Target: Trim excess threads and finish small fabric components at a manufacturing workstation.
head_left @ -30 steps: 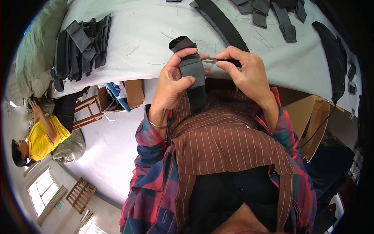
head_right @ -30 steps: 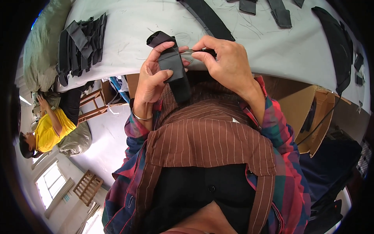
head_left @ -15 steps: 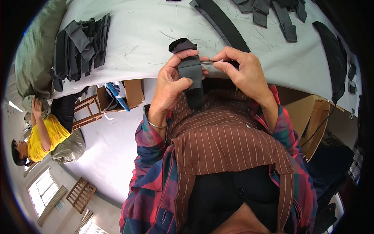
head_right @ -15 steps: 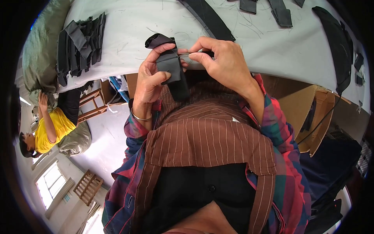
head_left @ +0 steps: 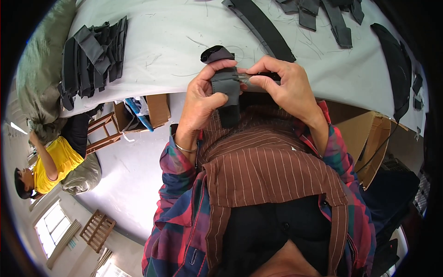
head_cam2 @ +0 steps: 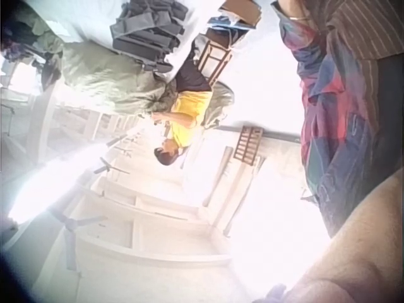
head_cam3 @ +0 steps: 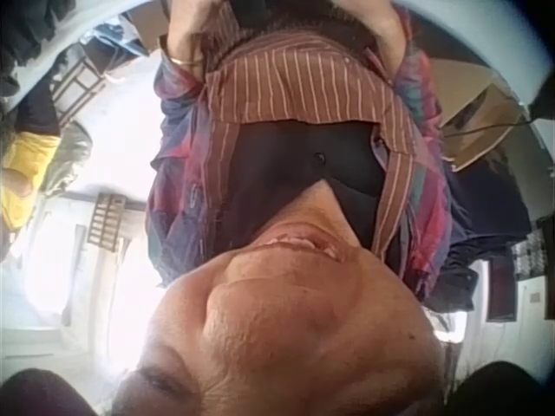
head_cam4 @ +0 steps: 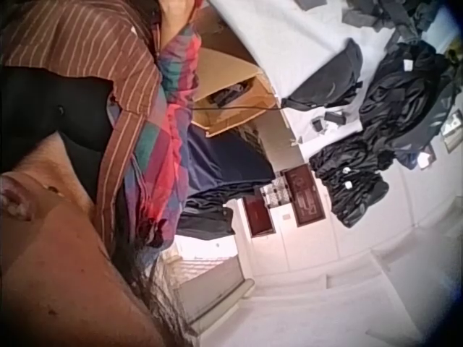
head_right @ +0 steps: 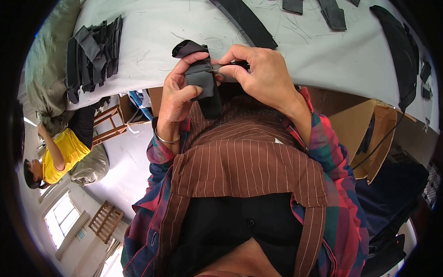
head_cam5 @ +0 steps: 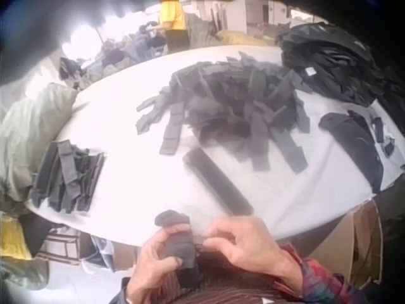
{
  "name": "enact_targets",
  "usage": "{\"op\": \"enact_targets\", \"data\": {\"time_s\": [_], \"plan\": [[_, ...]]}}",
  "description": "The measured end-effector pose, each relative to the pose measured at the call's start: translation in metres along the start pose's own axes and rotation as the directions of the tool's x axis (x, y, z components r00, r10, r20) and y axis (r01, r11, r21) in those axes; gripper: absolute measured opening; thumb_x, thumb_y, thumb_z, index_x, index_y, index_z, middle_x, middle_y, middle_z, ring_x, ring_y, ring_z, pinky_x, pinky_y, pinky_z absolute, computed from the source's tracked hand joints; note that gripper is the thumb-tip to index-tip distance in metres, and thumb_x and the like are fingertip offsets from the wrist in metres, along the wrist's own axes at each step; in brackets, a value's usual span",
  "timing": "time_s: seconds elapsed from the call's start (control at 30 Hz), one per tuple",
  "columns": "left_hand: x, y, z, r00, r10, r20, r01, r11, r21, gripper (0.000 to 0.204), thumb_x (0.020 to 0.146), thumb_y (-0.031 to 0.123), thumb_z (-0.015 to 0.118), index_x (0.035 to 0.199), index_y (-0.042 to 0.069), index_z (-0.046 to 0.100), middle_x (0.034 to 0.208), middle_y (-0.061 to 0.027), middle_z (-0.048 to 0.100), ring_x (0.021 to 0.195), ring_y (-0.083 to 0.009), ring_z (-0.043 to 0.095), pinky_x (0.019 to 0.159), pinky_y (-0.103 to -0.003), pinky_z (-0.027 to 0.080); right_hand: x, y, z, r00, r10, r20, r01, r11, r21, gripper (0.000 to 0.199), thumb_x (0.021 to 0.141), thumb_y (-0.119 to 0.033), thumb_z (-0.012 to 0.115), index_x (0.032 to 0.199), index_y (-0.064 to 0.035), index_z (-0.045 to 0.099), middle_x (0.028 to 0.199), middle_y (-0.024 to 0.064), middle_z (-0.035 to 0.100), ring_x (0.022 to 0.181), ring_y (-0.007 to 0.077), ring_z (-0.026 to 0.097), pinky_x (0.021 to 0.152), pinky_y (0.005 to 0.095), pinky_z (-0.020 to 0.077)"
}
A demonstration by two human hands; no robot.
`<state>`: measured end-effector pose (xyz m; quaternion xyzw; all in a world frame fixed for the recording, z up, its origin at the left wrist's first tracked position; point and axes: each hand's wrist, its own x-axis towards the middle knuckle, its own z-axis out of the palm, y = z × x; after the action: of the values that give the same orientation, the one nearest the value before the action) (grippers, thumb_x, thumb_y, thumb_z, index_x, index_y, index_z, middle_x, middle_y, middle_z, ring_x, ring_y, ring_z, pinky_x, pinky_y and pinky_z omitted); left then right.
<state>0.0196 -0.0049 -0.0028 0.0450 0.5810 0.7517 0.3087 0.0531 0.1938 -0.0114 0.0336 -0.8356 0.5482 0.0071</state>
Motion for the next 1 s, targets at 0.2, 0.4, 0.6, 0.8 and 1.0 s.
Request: {"op": "enact_targets", "data": {"time_s": [0.2, 0.4, 0.6, 0.8, 1.0], "plan": [[0.001, -0.002, -0.001, 1.0, -0.007, 0.003, 0.007, 1.0, -0.028, 0.07, 0.058, -0.008, 0.045, 0.128, -0.005, 0.045, 0.114, -0.0197, 0.06, 0.093, -0.0256, 0.066, 0.085, -0.032, 0.053, 0.0, 0.0, 0.0, 1.0, -0.018, 0.008, 0.017, 0.999, 0.048, 0.012, 0.08, -0.015, 0.065, 0.088, -0.0067, 0.068, 0.074, 0.0071, 0.067, 0.065, 0.0181, 0.062, 0.06, 0.0284, 0.046], [0.0, -0.001, 0.0, 1.0, 0.006, 0.002, -0.006, 1.0, 0.003, 0.07, 0.058, -0.008, 0.045, 0.128, -0.005, 0.047, 0.113, -0.0189, 0.061, 0.093, -0.0249, 0.066, 0.084, -0.031, 0.053, 0.0, 0.009, 0.002, 0.999, 0.015, 0.046, -0.026, 0.967, 0.253, 0.013, 0.082, -0.013, 0.065, 0.09, -0.0034, 0.067, 0.078, 0.006, 0.069, 0.071, 0.0133, 0.062, 0.067, 0.0256, 0.0472], [-0.001, -0.001, 0.0, 1.0, 0.012, -0.005, -0.012, 1.0, -0.012, 0.066, 0.06, -0.009, 0.044, 0.125, -0.004, 0.05, 0.113, -0.0174, 0.062, 0.092, -0.0214, 0.065, 0.084, -0.029, 0.052, -0.001, 0.005, 0.0, 0.998, 0.047, 0.045, -0.055, 0.981, 0.186, 0.013, 0.082, -0.013, 0.066, 0.09, -0.0038, 0.068, 0.078, 0.0062, 0.068, 0.07, 0.0141, 0.062, 0.066, 0.0266, 0.0471], [0.0, -0.002, 0.0, 1.0, 0.018, -0.004, -0.018, 1.0, 0.025, 0.07, 0.057, -0.006, 0.045, 0.127, -0.006, 0.048, 0.113, -0.0188, 0.061, 0.093, -0.0249, 0.065, 0.084, -0.03, 0.053, -0.001, 0.002, -0.001, 1.0, 0.007, 0.028, -0.009, 0.995, 0.099, 0.013, 0.08, -0.014, 0.066, 0.09, -0.0053, 0.068, 0.078, 0.0076, 0.068, 0.069, 0.0183, 0.063, 0.064, 0.0284, 0.047], [-0.002, -0.003, 0.0, 1.0, 0.008, -0.004, -0.008, 1.0, -0.015, 0.063, 0.062, -0.01, 0.043, 0.124, -0.002, 0.052, 0.115, -0.0153, 0.062, 0.093, -0.0186, 0.064, 0.085, -0.028, 0.05, -0.001, -0.004, -0.003, 1.0, -0.011, 0.025, 0.01, 0.999, 0.042, 0.012, 0.08, -0.013, 0.066, 0.088, -0.0057, 0.068, 0.078, 0.0076, 0.069, 0.07, 0.0203, 0.065, 0.063, 0.0288, 0.0476]]}}
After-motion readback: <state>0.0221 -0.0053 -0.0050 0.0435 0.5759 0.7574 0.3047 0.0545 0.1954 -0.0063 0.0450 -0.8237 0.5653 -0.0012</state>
